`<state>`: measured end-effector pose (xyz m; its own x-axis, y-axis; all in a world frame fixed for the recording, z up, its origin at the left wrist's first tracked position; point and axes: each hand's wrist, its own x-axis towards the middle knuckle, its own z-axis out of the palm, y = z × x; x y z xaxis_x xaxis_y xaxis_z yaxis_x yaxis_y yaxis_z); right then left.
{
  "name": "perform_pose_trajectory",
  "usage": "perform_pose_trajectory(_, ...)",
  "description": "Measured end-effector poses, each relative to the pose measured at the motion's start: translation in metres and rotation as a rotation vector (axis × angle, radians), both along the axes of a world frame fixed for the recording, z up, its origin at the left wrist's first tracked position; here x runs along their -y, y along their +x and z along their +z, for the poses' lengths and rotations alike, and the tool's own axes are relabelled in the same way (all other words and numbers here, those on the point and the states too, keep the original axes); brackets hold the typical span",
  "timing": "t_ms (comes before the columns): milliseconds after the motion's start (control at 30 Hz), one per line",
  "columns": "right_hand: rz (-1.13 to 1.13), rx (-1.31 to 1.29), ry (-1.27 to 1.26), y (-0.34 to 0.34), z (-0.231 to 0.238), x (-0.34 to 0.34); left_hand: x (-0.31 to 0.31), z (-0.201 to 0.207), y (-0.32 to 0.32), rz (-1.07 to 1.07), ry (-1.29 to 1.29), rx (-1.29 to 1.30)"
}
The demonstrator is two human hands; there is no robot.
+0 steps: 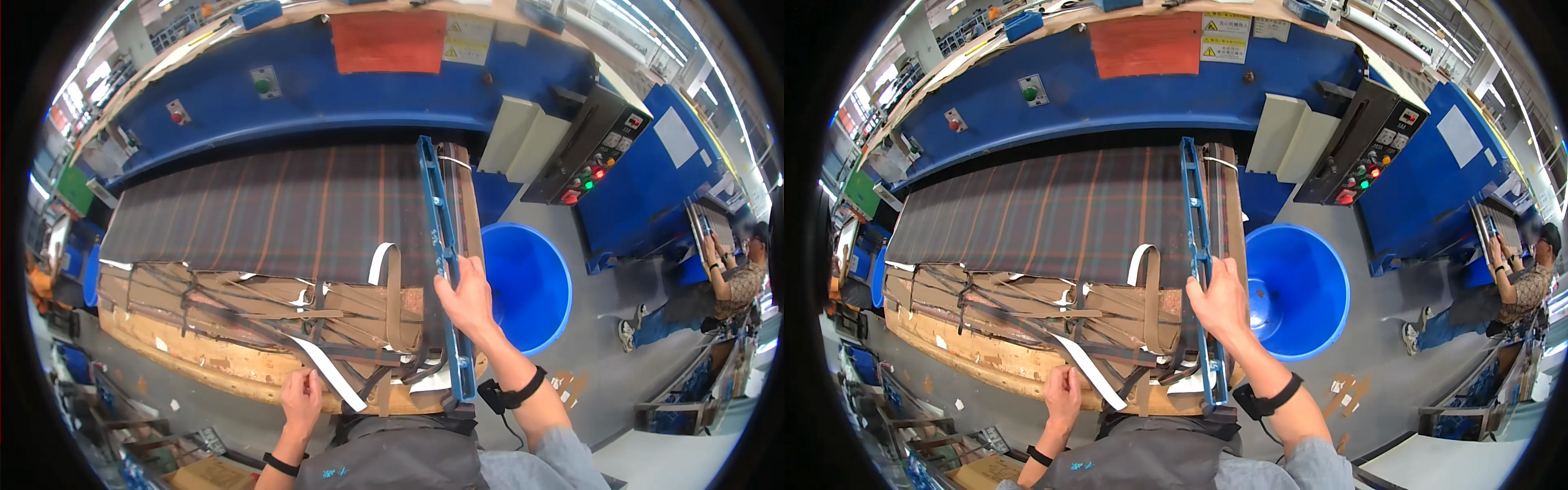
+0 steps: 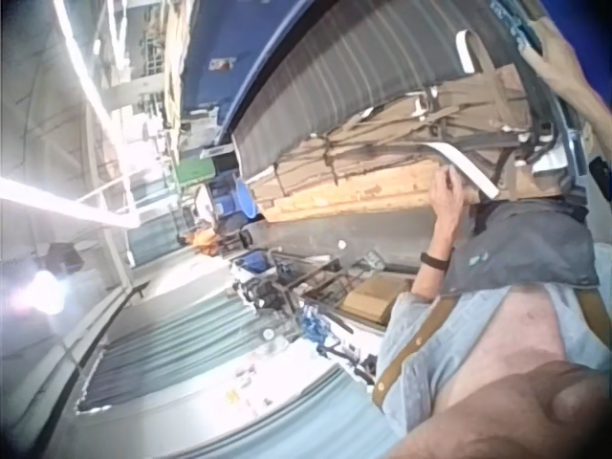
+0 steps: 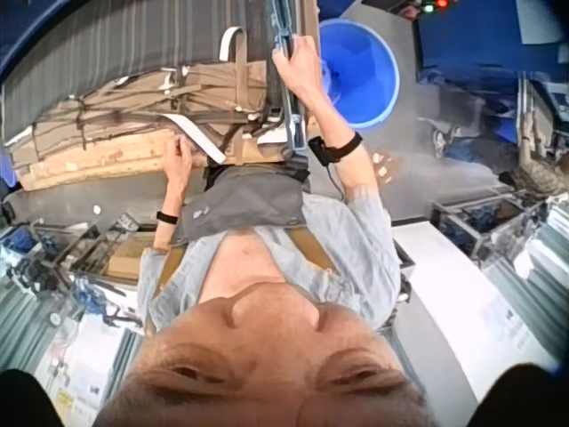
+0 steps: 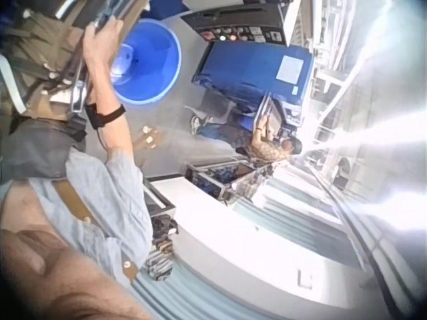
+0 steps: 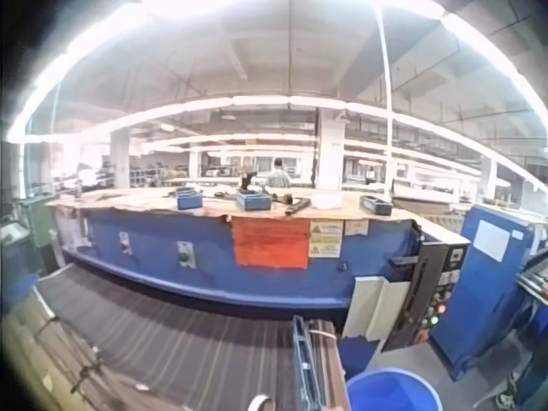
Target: The person removes cardboard dividers from a large wooden crate containing plaid fabric. They then use a blue metal frame to press and align the edges of the fabric, securing it with white tape. The person handles the materials one at a time, repeatedly adjusting the frame and applying tape to the fabric edges.
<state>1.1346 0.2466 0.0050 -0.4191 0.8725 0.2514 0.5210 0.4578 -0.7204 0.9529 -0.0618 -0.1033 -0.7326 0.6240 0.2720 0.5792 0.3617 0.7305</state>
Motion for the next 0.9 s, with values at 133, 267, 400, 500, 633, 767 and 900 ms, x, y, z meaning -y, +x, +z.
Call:
perform_pose_trajectory(133, -0.022, 0.051, -0.031, -0.031, -0.007, -0.023, -0.047, 0.058, 0.007, -0.234, 0.204, -0.348)
perform_pose_trajectory(267, -0.053, 0.076, 0.041, -0.053, -0.025, -0.047, -0.131, 0.092, 0.033, -0.475, 0.188, -0.16)
perform_pose_trajectory(400, -0.07, 0.086, 0.109, -0.064, -0.045, -0.063, -0.175, 0.079, 0.04, -0.671, 0.128, -0.09)
perform_pose_trajectory(500, -0.103, 0.107, 0.082, -0.066, -0.049, -0.068, -0.182, 0.069, 0.039, -0.728, 0.037, -0.058)
perform_pose_trajectory(633, -0.087, 0.072, 0.12, -0.069, -0.05, -0.07, -0.178, 0.055, 0.039, -0.777, -0.013, -0.055)
perform_pose_trajectory(767, -0.094, 0.104, 0.115, -0.07, -0.048, -0.072, -0.175, 0.056, 0.047, -0.815, -0.04, -0.013)
perform_pose_trajectory(900, -0.089, 0.144, 0.068, -0.067, -0.036, -0.076, -0.166, 0.054, 0.056, -0.837, -0.136, -0.146)
